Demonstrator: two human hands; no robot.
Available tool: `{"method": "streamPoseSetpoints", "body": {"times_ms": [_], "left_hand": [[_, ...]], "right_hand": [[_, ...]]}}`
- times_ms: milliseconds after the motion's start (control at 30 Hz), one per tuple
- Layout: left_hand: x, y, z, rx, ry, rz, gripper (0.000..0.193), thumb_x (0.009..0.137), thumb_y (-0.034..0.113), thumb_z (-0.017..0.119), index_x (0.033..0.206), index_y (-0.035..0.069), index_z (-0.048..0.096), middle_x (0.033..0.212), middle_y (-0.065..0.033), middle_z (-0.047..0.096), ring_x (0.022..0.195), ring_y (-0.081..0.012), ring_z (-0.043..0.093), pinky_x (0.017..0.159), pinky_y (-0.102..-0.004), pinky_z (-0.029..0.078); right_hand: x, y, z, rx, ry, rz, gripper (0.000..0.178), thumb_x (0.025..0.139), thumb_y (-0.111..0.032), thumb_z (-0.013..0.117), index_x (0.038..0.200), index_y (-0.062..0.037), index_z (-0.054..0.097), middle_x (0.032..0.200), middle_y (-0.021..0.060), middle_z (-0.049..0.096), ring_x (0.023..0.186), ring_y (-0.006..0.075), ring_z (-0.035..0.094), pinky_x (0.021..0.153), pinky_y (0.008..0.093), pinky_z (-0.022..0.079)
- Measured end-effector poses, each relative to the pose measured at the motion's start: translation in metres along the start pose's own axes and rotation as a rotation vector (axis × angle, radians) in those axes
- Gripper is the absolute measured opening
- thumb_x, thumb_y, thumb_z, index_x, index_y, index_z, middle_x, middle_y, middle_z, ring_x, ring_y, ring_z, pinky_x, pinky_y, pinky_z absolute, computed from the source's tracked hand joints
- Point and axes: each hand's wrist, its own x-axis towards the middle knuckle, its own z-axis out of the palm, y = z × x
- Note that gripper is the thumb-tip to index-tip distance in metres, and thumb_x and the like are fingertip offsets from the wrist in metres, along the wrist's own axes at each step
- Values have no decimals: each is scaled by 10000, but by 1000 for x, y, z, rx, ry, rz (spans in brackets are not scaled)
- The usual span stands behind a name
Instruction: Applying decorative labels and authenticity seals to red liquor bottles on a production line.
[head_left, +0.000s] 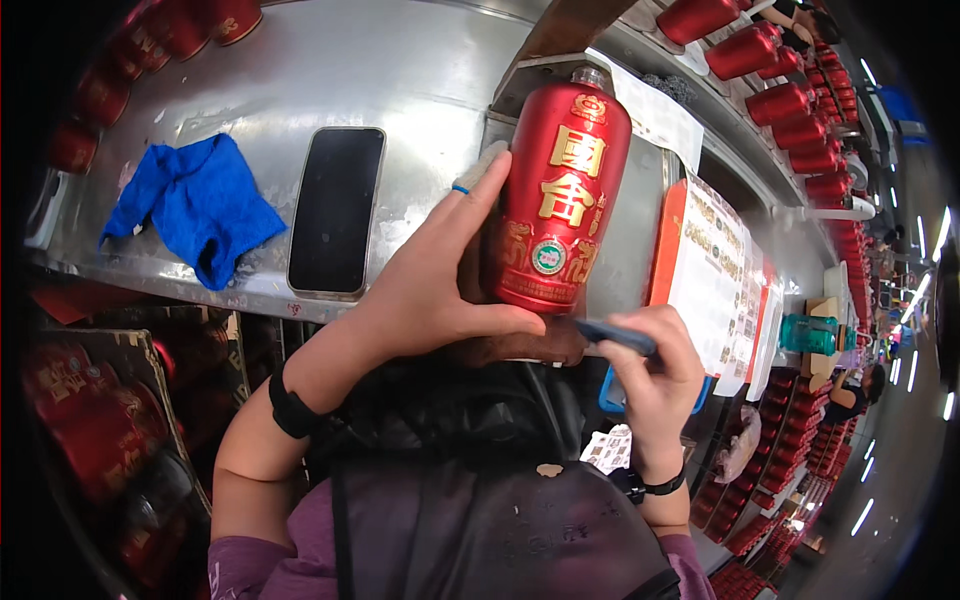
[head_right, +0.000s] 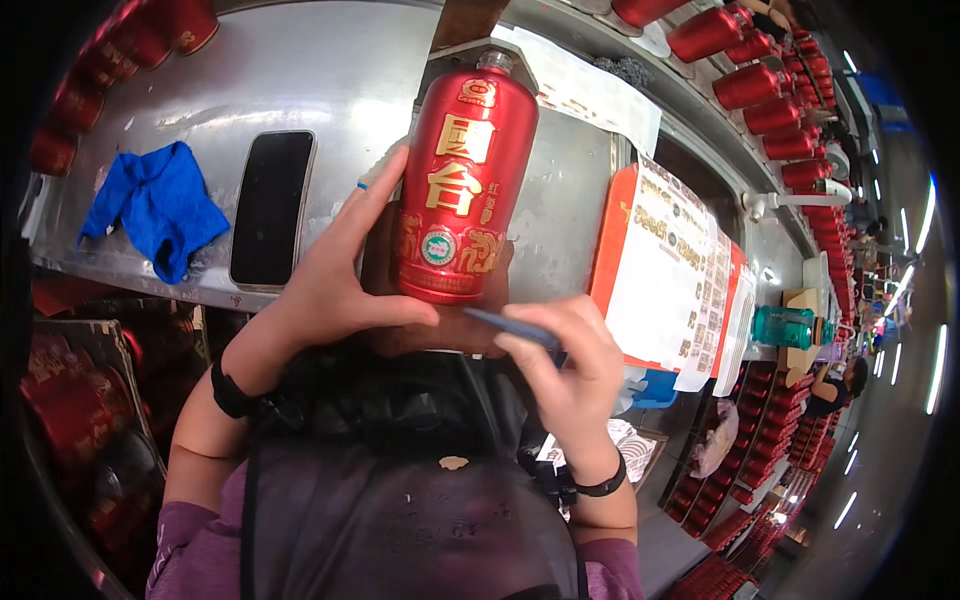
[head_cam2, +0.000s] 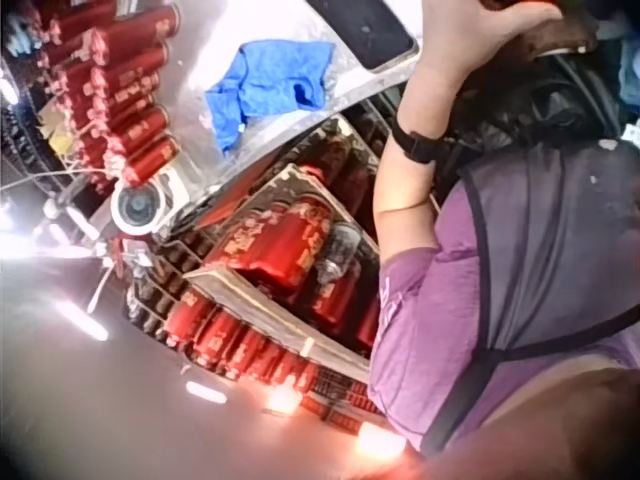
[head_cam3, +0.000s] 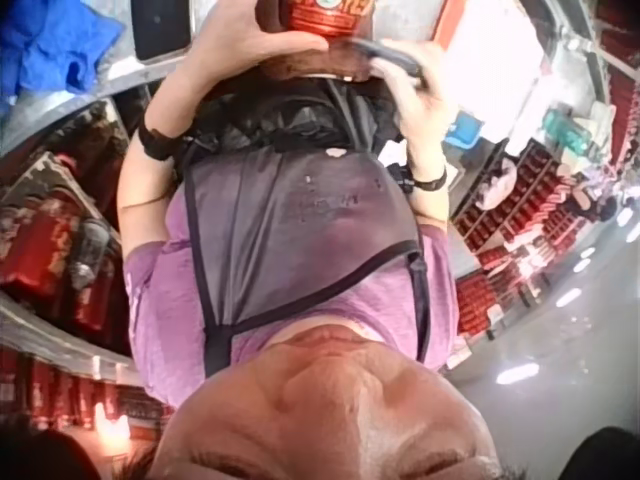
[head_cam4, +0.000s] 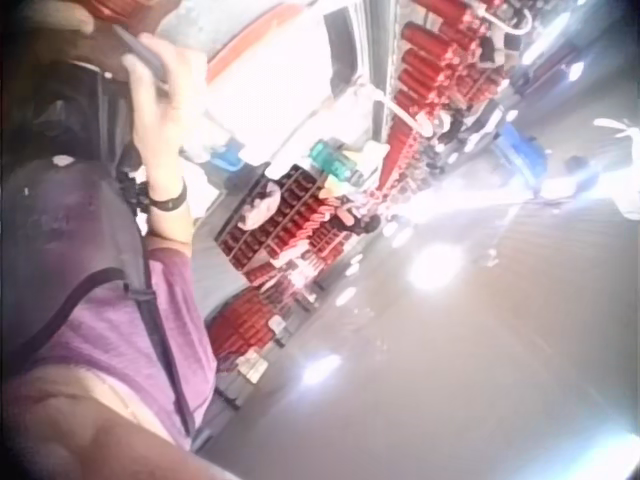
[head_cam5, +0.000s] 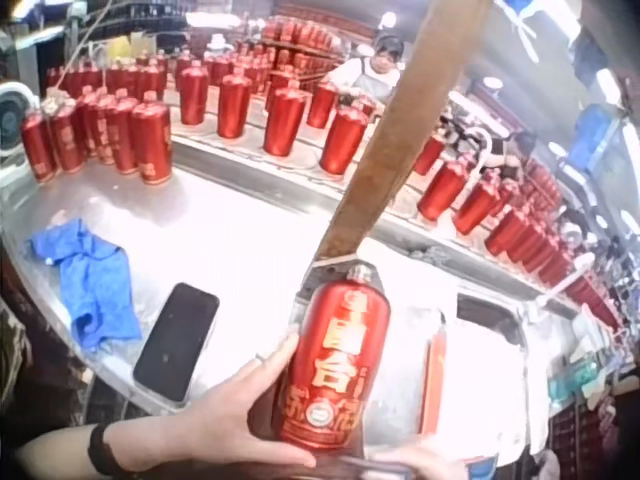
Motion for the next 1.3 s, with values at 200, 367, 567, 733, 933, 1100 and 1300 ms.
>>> {"method": "streamPoseSetpoints", "body": {"times_ms": [200, 367, 567, 733, 933, 1100, 1300], "left_hand": [[0, -11, 11, -288, 70, -40, 897, 896, 345, 751, 1547, -30, 259, 1513, -264, 398, 1423, -310, 393, 1157, -386, 303], [-2, -11, 13, -338, 104, -90, 766, 950, 297, 689, 1531, -28, 310, 1497, -242, 438, 1406, -301, 418, 1153, -379, 309], [-9, 7, 8, -41, 176, 5, 626, 951, 272, 677, 1457, -18, 450, 1467, -236, 477, 1388, -348, 438, 1135, -399, 328], [-11, 19, 4, 252, 191, 245, 523, 896, 252, 724, 1350, 30, 592, 1455, -226, 492, 1379, -428, 425, 1113, -467, 358], [-10, 23, 5, 372, 169, 317, 539, 817, 257, 801, 1299, 72, 645, 1461, -231, 477, 1390, -443, 404, 1106, -495, 370], [-9, 20, 9, 350, 142, 244, 764, 768, 276, 847, 1417, 47, 515, 1500, -232, 424, 1399, -419, 398, 1109, -478, 369], [-15, 15, 17, 172, 137, 73, 976, 748, 257, 870, 1521, 16, 325, 1510, -249, 391, 1386, -415, 409, 1110, -444, 383]], "right_hand": [[0, 10, 2, 512, 54, 383, 298, 896, -4, 706, 1182, 25, 627, 992, 33, 679, 903, 78, 624, 816, 224, 496], [-3, 18, 11, 699, 20, 441, 306, 906, 12, 690, 1200, 10, 603, 986, 31, 684, 893, 68, 630, 798, 214, 499], [-2, 18, 15, 732, 0, 463, 293, 908, 2, 694, 1190, 17, 616, 983, 33, 688, 875, 61, 628, 790, 207, 498], [-2, 22, 13, 741, -44, 485, 296, 906, -14, 703, 1191, 19, 630, 980, 34, 693, 878, 60, 634, 788, 202, 498], [0, 18, 9, 1057, 49, 484, 266, 977, -145, 633, 1183, -10, 534, 956, 40, 647, 875, 127, 653, 904, 345, 550], [3, 2, 15, 1079, 81, 327, 256, 990, -241, 611, 1090, -43, 484, 860, 32, 519, 791, 119, 564, 1085, 631, 403], [-2, 7, 13, 931, -86, 62, 228, 957, -128, 603, 1104, -16, 468, 910, 66, 525, 911, 177, 583, 1117, 598, 374]]}}
